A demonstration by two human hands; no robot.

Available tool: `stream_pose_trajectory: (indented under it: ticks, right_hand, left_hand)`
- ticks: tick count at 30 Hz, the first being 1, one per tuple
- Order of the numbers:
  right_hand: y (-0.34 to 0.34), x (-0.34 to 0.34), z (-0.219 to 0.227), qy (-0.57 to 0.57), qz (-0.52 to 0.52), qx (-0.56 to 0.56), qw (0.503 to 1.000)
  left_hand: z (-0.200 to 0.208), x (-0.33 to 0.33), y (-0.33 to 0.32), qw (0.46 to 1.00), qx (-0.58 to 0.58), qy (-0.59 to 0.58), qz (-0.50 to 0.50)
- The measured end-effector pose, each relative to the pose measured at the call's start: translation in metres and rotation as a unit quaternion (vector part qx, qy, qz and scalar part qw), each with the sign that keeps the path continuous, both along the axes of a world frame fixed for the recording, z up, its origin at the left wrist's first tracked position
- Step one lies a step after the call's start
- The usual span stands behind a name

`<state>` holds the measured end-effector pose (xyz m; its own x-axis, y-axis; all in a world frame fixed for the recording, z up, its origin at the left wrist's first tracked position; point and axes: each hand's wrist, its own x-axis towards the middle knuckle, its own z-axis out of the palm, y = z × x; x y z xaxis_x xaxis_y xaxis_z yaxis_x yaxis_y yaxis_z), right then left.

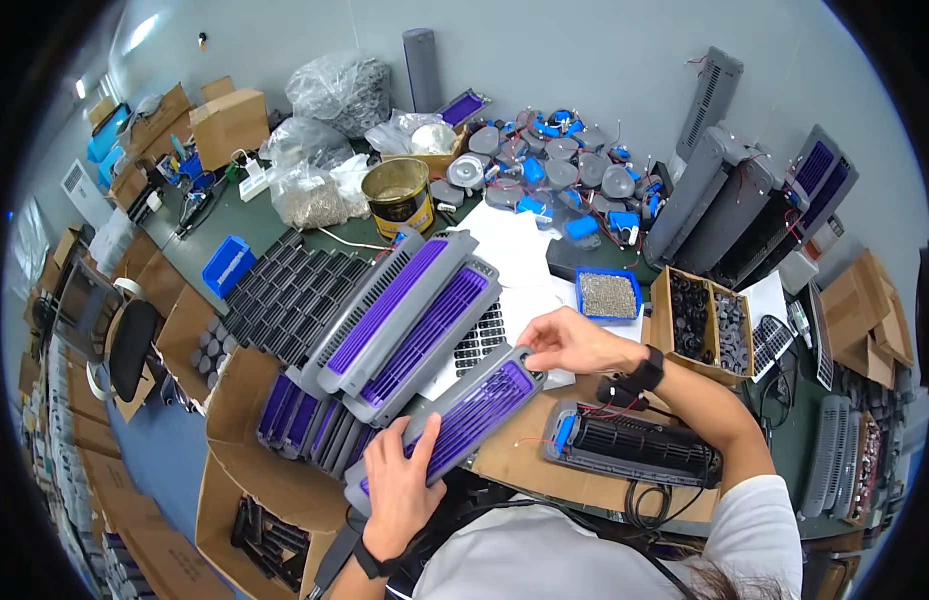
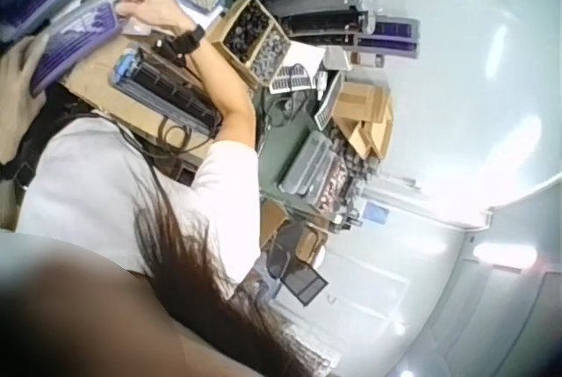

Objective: The person assembles a portable electronic device by inserting a battery into a chassis, connecting wires, and attaching a purple front grille. They use a handheld scanner to check components and test the device by pressing a button, causing a light to illuminate.

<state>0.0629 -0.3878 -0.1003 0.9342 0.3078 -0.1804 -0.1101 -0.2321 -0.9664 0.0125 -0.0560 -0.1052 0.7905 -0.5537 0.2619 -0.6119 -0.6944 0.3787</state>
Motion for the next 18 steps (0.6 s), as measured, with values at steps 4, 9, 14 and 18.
stream_pose_trajectory:
  ticks: [4,9,14,18]
  right_hand:
    - [0.005,-0.045,0.064,-0.132,-0.022,0.045,0.99]
    - [0.028,-0.141,0.113,-0.203,-0.157,0.132,0.958]
    - [0.083,-0.186,0.082,-0.477,-0.214,-0.181,0.833]
    - [0.115,-0.202,0.041,-0.488,-0.227,-0.254,0.804]
  left_hand:
    - [0.061,0.002,0.002,0.988,-0.011,-0.155,-0.005]
    - [0.09,0.017,-0.028,0.885,-0.204,-0.385,0.164]
    - [0.071,-0.021,-0.083,0.684,-0.652,0.28,-0.169]
    - [0.059,-0.038,-0.102,0.553,-0.574,0.586,-0.144]
